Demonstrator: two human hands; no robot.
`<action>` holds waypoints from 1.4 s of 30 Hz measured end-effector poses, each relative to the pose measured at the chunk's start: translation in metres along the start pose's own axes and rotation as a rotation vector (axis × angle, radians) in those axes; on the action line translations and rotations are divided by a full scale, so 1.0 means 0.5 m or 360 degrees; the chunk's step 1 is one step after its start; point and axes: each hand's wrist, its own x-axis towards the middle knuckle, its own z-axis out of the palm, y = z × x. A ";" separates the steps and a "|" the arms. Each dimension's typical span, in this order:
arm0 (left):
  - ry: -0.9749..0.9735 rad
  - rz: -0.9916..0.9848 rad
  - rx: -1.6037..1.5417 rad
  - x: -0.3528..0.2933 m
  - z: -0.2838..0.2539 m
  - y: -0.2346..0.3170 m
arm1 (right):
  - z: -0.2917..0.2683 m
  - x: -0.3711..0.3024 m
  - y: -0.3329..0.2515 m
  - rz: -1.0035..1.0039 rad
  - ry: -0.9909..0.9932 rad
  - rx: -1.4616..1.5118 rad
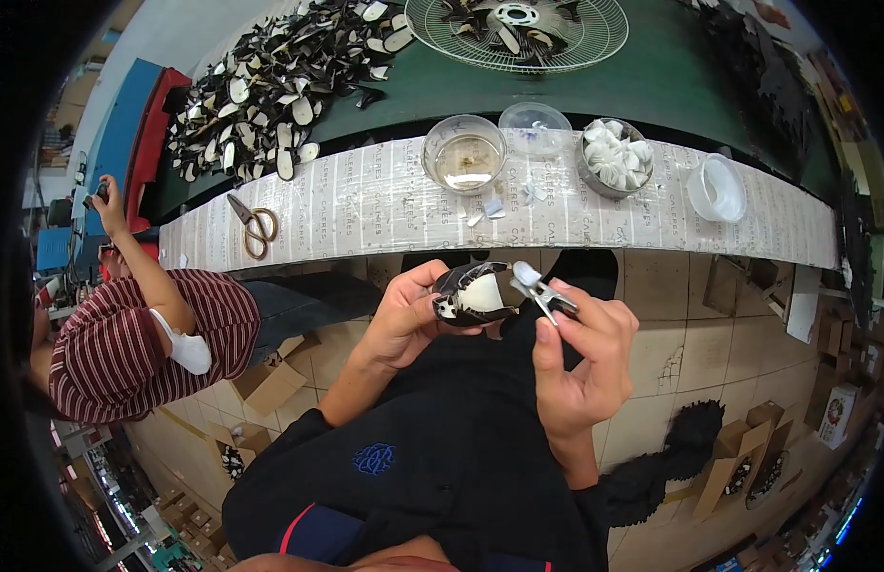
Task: Apply adhesive and assemble small shoe components at a production workbench.
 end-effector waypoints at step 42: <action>0.0052 -0.0003 -0.0041 0.010 0.009 0.009 | -0.002 0.016 -0.013 -0.0077 -0.0137 -0.0048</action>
